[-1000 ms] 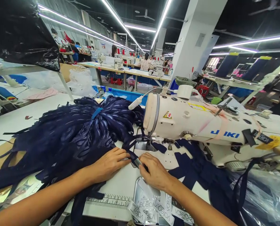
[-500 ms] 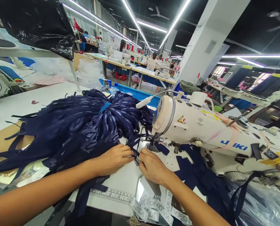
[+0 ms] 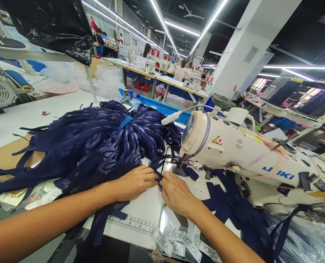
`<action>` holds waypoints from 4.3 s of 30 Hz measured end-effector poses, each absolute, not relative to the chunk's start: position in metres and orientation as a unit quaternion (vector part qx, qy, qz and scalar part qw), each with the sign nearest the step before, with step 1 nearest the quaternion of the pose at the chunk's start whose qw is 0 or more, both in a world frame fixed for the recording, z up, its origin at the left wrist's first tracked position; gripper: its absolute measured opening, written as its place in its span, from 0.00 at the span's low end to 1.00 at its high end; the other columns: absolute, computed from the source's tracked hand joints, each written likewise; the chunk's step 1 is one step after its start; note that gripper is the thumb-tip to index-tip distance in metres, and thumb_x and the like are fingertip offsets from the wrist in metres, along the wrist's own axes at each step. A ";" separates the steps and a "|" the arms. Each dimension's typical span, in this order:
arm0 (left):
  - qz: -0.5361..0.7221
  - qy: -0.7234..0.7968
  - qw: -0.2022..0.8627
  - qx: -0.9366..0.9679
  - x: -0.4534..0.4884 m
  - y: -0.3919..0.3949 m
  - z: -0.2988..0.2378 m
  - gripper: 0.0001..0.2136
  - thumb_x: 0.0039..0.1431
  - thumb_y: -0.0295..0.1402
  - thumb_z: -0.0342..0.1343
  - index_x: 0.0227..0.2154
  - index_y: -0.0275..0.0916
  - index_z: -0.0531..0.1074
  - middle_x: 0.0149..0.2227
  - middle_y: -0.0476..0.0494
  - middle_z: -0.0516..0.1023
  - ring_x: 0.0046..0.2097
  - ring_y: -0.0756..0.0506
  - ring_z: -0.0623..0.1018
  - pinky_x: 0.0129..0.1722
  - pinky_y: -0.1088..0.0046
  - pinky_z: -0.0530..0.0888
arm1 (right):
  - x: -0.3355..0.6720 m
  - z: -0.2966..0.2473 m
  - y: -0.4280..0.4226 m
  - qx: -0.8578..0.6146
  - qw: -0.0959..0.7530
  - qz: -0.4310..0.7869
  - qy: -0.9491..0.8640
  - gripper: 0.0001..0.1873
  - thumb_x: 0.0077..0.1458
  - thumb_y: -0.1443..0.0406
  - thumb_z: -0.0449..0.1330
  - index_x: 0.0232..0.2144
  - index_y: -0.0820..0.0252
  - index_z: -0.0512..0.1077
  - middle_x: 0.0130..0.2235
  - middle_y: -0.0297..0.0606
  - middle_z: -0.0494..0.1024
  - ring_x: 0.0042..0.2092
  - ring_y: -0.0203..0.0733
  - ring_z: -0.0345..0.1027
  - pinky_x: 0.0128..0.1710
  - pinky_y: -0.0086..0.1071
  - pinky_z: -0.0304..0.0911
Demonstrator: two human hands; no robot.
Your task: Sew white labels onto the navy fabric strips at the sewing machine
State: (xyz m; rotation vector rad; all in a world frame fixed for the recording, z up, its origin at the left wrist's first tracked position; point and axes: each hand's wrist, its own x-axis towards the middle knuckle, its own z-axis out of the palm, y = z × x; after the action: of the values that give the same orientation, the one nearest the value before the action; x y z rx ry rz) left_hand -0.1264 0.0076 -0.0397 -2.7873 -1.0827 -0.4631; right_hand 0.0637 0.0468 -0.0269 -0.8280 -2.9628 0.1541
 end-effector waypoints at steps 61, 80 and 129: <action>-0.161 -0.345 0.070 -0.922 -0.128 0.010 -0.044 0.08 0.58 0.23 0.46 0.35 0.35 0.69 0.38 0.44 0.72 0.43 0.44 0.66 0.38 0.69 0.62 | 0.098 0.012 0.039 -0.265 0.046 0.243 -0.932 0.11 0.54 0.72 0.46 0.21 0.59 0.55 0.30 0.34 0.62 0.31 0.35 0.57 0.33 0.30 0.56; -0.418 -0.489 -0.364 -0.673 -0.107 0.013 -0.001 0.06 0.49 0.31 0.51 0.22 0.34 0.70 0.22 0.50 0.69 0.26 0.51 0.67 0.28 0.76 0.62 | 0.089 -0.008 0.025 -0.351 0.432 0.484 -0.675 0.31 0.45 0.58 0.58 0.51 0.57 0.56 0.41 0.42 0.71 0.40 0.45 0.67 0.42 0.41 0.61; -0.411 -0.472 -0.115 -0.772 -0.092 -0.015 0.029 0.09 0.54 0.32 0.48 0.22 0.38 0.69 0.25 0.49 0.71 0.31 0.48 0.69 0.36 0.70 0.61 | 0.073 0.013 0.007 -0.398 0.412 0.502 -0.648 0.21 0.45 0.54 0.54 0.10 0.59 0.56 0.16 0.30 0.59 0.22 0.32 0.53 0.26 0.30 0.52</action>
State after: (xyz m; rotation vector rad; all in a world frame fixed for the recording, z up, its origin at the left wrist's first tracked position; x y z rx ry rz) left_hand -0.0918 -0.0150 0.0292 -2.6198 -1.6028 -1.3944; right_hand 0.0727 0.0072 0.0125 -1.0012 -1.6299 1.2643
